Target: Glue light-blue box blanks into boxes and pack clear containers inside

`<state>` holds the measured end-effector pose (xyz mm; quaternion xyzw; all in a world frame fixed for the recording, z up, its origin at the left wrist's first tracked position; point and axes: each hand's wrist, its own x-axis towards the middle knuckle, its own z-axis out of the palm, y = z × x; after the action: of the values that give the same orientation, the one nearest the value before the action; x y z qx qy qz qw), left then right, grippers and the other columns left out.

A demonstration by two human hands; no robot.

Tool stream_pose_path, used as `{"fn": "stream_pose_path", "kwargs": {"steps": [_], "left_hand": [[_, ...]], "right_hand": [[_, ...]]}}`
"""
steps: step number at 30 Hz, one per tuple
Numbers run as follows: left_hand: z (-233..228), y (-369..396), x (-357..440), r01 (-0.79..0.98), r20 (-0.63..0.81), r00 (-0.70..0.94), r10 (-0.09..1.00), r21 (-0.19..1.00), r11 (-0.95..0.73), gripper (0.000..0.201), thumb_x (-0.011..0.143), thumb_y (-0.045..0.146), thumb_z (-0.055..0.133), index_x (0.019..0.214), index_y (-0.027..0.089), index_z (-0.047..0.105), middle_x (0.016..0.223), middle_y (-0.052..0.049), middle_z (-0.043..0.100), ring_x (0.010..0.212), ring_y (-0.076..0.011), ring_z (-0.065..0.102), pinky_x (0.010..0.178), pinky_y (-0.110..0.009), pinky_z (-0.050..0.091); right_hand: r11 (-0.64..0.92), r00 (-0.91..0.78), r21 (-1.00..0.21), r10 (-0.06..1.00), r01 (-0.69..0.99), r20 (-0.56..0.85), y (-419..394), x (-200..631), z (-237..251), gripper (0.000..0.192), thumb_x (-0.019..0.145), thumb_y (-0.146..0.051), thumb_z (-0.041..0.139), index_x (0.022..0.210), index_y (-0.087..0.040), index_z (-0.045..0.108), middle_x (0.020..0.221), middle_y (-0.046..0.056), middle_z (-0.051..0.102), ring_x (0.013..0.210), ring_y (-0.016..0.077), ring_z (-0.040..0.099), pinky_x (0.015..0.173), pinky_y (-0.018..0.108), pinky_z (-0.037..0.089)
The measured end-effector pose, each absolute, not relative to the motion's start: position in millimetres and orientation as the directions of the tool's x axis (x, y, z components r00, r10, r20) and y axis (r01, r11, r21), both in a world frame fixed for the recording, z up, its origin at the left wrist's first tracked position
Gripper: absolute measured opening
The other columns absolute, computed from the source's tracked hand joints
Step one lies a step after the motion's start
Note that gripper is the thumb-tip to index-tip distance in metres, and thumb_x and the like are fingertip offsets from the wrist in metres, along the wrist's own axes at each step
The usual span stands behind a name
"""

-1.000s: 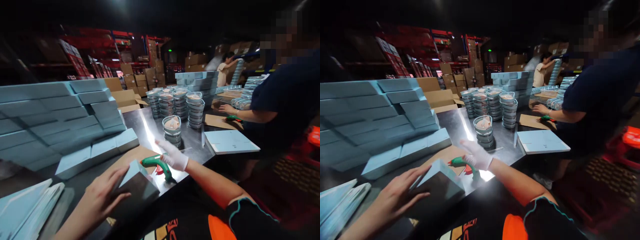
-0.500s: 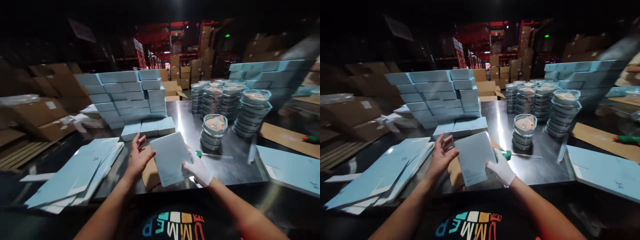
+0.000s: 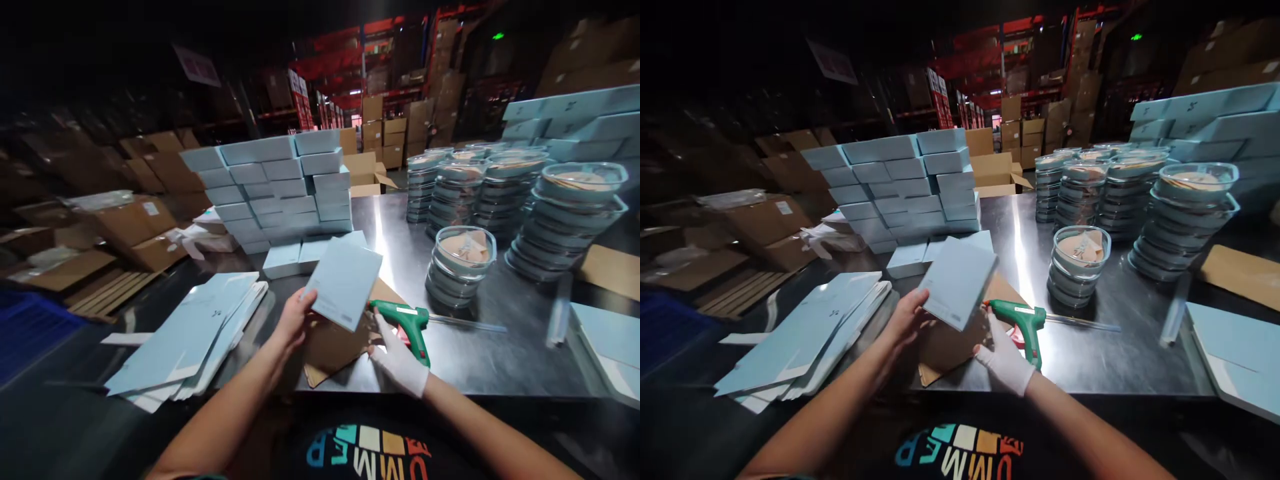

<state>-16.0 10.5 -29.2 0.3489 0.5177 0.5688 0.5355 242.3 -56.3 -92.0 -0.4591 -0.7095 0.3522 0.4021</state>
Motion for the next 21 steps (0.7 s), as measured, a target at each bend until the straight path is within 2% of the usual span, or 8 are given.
{"fn": "stream_pose_path", "kwargs": {"steps": [2,4,8,12,17,21], "left_hand": [[-20,44,-35,-0.245,-0.158,-0.353,0.922,0.967,0.072,0.040,0.083,0.049,0.086,0.098,0.015,0.072,0.085,-0.007,0.074,0.070,-0.0195,0.071,0.062,-0.031,0.062],[-9,80,-59,-0.210,-0.145,-0.509,0.848,0.977,0.041,0.030,0.091,0.043,0.078,0.100,0.016,0.069,0.086,-0.006,0.072,0.073,-0.0180,0.069,0.066,-0.031,0.063],[8,140,-106,-0.107,-0.139,-0.711,0.689,0.990,0.090,0.021,0.096,0.033,0.073,0.100,0.014,0.064,0.084,-0.003,0.064,0.075,-0.0176,0.063,0.065,-0.031,0.062],[4,176,-134,-0.038,-0.173,-0.742,0.647,0.975,0.217,0.024,0.095,0.033,0.074,0.100,0.013,0.061,0.088,-0.003,0.061,0.079,-0.0175,0.062,0.064,-0.030,0.060],[-11,208,-150,-0.031,-0.196,-0.785,0.587,0.960,0.280,0.019,0.097,0.031,0.070,0.101,0.016,0.059,0.085,-0.001,0.054,0.074,-0.0172,0.058,0.056,-0.027,0.055],[-20,220,-164,-0.040,-0.196,-0.777,0.599,0.964,0.263,0.020,0.095,0.030,0.073,0.098,0.015,0.060,0.082,-0.001,0.054,0.073,-0.0188,0.059,0.055,-0.029,0.056]], "right_hand": [[0.370,-0.319,-0.816,0.916,0.444,0.242,-55,241,-108,0.073,0.084,-0.045,0.077,0.153,-0.023,0.066,0.164,0.024,0.060,0.156,0.0482,0.054,0.128,0.068,0.045],[0.409,-0.370,-0.780,0.896,0.474,0.245,-56,238,-118,0.067,0.076,-0.032,0.080,0.143,-0.025,0.074,0.163,0.023,0.062,0.153,0.0493,0.057,0.128,0.069,0.045],[0.489,-0.460,-0.673,0.854,0.555,0.241,-57,235,-123,0.051,0.077,-0.021,0.072,0.128,-0.023,0.078,0.160,0.019,0.065,0.147,0.0422,0.062,0.124,0.064,0.050],[0.515,-0.481,-0.597,0.845,0.615,0.232,-55,237,-126,0.044,0.082,-0.018,0.067,0.125,-0.020,0.075,0.157,0.019,0.066,0.146,0.0375,0.063,0.123,0.059,0.052],[0.501,-0.453,-0.630,0.855,0.594,0.253,-51,237,-133,0.032,0.084,-0.015,0.064,0.113,-0.021,0.075,0.151,0.016,0.071,0.138,0.0349,0.068,0.119,0.055,0.055],[0.506,-0.445,-0.649,0.852,0.569,0.274,-50,235,-132,0.028,0.083,-0.013,0.064,0.107,-0.024,0.074,0.144,0.014,0.074,0.132,0.0341,0.071,0.115,0.054,0.057]]}}
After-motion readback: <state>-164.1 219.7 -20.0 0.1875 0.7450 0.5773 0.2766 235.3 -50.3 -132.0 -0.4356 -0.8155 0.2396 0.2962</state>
